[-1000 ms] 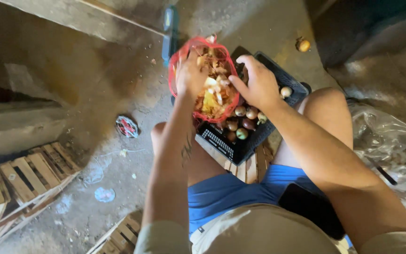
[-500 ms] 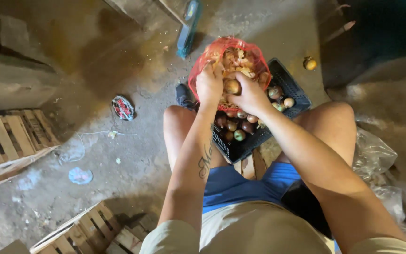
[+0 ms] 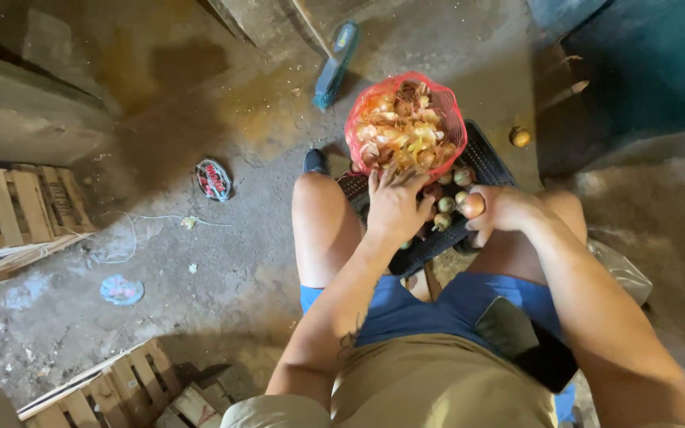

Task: The person sits on the floor and peels multiple onions by hand, removing the dry outer layers and placing the peeled onions into a black crate. The person handles each onion individually, discarding the skins into a red mesh bag.

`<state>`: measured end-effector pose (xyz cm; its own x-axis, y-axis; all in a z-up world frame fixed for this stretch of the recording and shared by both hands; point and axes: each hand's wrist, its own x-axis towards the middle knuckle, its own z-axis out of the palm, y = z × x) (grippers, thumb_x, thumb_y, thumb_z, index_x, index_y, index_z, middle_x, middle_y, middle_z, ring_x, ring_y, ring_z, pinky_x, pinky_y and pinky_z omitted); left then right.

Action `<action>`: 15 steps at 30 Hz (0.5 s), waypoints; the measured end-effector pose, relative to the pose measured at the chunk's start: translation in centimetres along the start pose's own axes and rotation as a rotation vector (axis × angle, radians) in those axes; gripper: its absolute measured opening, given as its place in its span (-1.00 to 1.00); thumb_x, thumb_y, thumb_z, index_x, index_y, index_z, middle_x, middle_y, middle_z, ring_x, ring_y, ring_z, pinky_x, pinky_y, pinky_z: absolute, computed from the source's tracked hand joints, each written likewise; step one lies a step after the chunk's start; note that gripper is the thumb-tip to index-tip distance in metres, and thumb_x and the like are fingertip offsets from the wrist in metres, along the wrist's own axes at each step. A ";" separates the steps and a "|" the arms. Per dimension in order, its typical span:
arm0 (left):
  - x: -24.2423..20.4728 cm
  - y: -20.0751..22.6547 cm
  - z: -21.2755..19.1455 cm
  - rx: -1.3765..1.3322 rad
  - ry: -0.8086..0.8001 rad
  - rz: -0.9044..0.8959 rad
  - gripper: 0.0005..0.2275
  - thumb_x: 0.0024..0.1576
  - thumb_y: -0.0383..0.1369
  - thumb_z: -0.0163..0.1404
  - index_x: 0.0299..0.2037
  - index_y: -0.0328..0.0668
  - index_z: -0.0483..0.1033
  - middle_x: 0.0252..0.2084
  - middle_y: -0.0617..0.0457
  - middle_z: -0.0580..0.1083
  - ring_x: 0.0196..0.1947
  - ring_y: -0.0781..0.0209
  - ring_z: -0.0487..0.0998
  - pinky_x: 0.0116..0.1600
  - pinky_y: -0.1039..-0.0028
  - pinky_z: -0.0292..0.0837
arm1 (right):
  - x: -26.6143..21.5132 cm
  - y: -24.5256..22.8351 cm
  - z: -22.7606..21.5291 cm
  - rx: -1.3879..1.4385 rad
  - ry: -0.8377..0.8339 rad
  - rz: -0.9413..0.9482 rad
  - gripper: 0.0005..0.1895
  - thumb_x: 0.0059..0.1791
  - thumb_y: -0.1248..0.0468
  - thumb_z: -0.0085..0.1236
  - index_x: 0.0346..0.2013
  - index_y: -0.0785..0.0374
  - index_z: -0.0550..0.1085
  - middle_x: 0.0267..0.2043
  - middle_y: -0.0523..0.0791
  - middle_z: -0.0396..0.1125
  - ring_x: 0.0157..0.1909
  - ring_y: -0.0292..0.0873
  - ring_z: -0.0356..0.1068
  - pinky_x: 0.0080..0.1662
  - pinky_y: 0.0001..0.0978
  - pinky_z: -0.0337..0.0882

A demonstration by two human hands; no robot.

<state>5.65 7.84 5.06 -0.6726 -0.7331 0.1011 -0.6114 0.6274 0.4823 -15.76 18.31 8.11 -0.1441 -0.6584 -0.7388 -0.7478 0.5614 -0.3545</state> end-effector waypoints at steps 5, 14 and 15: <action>-1.1 -1.5 1.3 -0.061 0.115 0.087 -0.66 -0.04 -0.21 0.21 -0.02 0.17 0.63 -0.01 0.07 0.58 0.16 -0.08 0.51 0.28 0.02 0.34 | -0.1 -4.0 0.4 -0.067 0.195 0.492 -0.51 0.10 -0.04 -0.13 0.09 0.18 0.55 -0.04 -0.02 0.55 0.06 0.11 0.53 0.13 -0.03 0.48; -1.3 -4.1 0.9 -0.405 0.185 0.026 -0.85 0.07 -0.45 0.03 -0.17 -0.09 0.58 -0.15 -0.01 0.61 -0.10 -0.14 0.55 0.10 0.14 0.40 | 1.9 -2.4 1.0 0.087 0.196 0.033 -0.38 0.07 -0.27 -0.15 -0.13 0.19 0.57 0.07 0.10 0.46 0.07 0.12 0.48 0.04 -0.09 0.38; -0.8 -4.5 1.7 -0.408 0.187 0.019 -0.85 0.07 -0.45 0.03 -0.17 -0.09 0.58 -0.15 -0.01 0.61 -0.10 -0.14 0.55 0.10 0.14 0.40 | 2.0 -3.4 0.2 0.081 0.191 0.033 -0.38 0.07 -0.27 -0.15 -0.13 0.19 0.57 0.07 0.10 0.46 0.07 0.12 0.48 0.04 -0.09 0.38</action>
<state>8.25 6.08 1.35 -0.5725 -0.7807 0.2506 -0.3601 0.5140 0.7785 -13.34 15.19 7.73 -0.2937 -0.7177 -0.6314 -0.6872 0.6177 -0.3824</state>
